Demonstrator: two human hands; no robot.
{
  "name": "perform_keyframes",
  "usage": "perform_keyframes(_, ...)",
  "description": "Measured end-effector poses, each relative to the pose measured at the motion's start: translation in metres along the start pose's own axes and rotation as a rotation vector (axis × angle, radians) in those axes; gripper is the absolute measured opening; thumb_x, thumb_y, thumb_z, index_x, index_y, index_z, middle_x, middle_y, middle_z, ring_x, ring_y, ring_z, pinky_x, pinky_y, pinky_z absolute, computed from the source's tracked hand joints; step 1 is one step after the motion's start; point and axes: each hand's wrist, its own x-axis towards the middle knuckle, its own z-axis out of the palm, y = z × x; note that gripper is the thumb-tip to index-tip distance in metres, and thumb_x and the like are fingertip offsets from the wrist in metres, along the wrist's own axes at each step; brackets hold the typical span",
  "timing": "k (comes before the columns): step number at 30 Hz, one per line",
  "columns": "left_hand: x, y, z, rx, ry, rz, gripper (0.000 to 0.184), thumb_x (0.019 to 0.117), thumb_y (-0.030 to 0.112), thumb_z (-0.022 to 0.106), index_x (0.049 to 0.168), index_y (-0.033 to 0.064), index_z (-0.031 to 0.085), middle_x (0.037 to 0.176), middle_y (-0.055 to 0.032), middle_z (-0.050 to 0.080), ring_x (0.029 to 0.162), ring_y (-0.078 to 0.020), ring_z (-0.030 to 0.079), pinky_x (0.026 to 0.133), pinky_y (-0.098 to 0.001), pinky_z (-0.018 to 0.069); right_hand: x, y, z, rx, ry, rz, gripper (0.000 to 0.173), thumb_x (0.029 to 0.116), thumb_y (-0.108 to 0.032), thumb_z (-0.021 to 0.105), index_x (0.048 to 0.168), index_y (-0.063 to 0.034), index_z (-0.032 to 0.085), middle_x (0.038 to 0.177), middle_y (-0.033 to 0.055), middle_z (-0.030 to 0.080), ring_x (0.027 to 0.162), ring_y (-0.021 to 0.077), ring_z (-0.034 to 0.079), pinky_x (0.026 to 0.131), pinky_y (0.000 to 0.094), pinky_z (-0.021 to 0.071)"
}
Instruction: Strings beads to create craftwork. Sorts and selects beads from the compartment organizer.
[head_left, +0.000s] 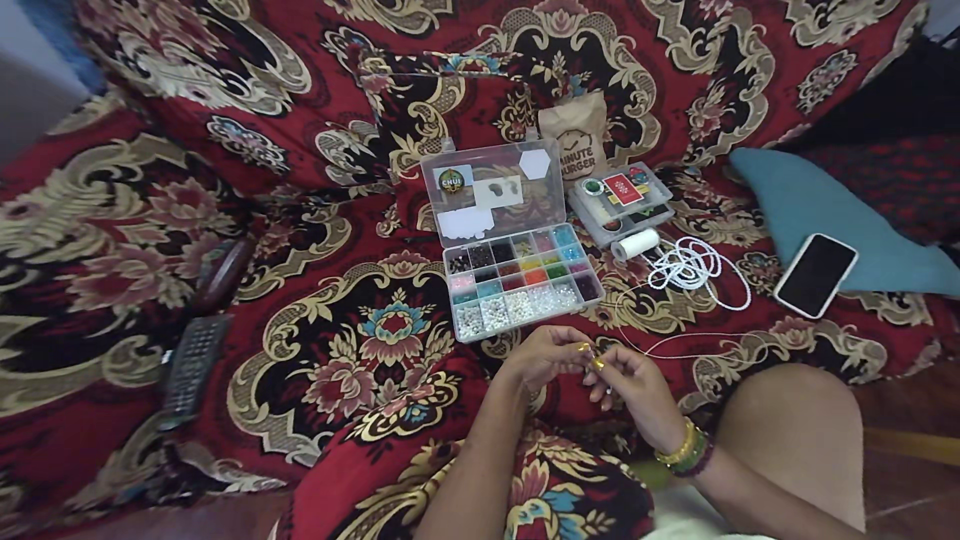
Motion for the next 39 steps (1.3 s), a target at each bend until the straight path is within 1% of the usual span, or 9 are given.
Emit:
perform_keyframes(4,-0.0005,0.0011,0.0012,0.022,0.012,-0.009,0.018,0.0988,-0.003,0.053,0.094,0.0078,0.066,0.082,0.0022,0.073,0.075,-0.0074,0.071,0.075,-0.0254,0.0597,-0.0001,0.0,-0.0002,-0.008,-0.005,0.011,0.011,0.0992,-0.007,0.056,0.093,-0.0023,0.064,0.08,0.003,0.074,0.06,0.009,0.069,0.055,0.0225,0.0575)
perform_keyframes(9,-0.0013,0.0019,0.0025,0.071,0.039,-0.007,0.015,0.0997,-0.002,0.054,0.095,0.0072,0.066,0.083,0.0027,0.072,0.075,-0.0066,0.07,0.073,-0.0244,0.0589,0.0,0.0004,-0.0012,-0.01,-0.015,0.012,0.011,0.0987,-0.008,0.055,0.095,-0.0017,0.064,0.08,0.0028,0.074,0.061,0.0091,0.069,0.054,0.0234,0.0578)
perform_keyframes(22,-0.0015,0.0025,0.002,0.075,0.038,-0.004,0.016,0.0988,-0.002,0.056,0.093,0.007,0.067,0.082,0.0026,0.072,0.074,-0.0067,0.07,0.074,-0.0249,0.0592,0.0001,-0.0009,-0.0014,-0.014,-0.028,0.021,0.011,0.0996,-0.008,0.055,0.095,-0.0019,0.064,0.08,0.0035,0.074,0.061,0.0093,0.069,0.055,0.023,0.0575)
perform_keyframes(32,-0.0016,0.0023,-0.0006,0.101,0.002,0.014,0.014,0.095,-0.004,0.06,0.093,0.0064,0.068,0.082,0.0035,0.071,0.075,-0.0056,0.069,0.074,-0.0237,0.0583,0.0009,-0.003,-0.0011,-0.02,-0.028,0.048,0.011,0.0997,-0.008,0.058,0.095,-0.0011,0.065,0.079,0.0041,0.074,0.06,0.0095,0.069,0.054,0.0229,0.0575)
perform_keyframes(35,-0.0011,0.0016,-0.0022,0.125,-0.024,0.02,0.012,0.094,-0.003,0.061,0.094,0.0067,0.068,0.084,0.0039,0.071,0.077,-0.0057,0.069,0.075,-0.0239,0.0582,0.0009,-0.0028,-0.001,-0.031,-0.026,0.05,0.012,0.0998,-0.009,0.059,0.095,-0.0007,0.066,0.079,0.0039,0.074,0.06,0.0094,0.069,0.055,0.0231,0.0577)
perform_keyframes(39,-0.0019,0.0007,-0.0025,0.138,-0.034,0.065,0.012,0.0939,-0.002,0.06,0.093,0.0064,0.07,0.083,0.0041,0.072,0.077,-0.0055,0.069,0.076,-0.0245,0.0585,0.0015,-0.0017,-0.001,-0.042,-0.025,0.044,0.012,0.1004,-0.009,0.059,0.096,-0.0004,0.066,0.08,0.0035,0.074,0.06,0.0092,0.069,0.055,0.0233,0.0579)
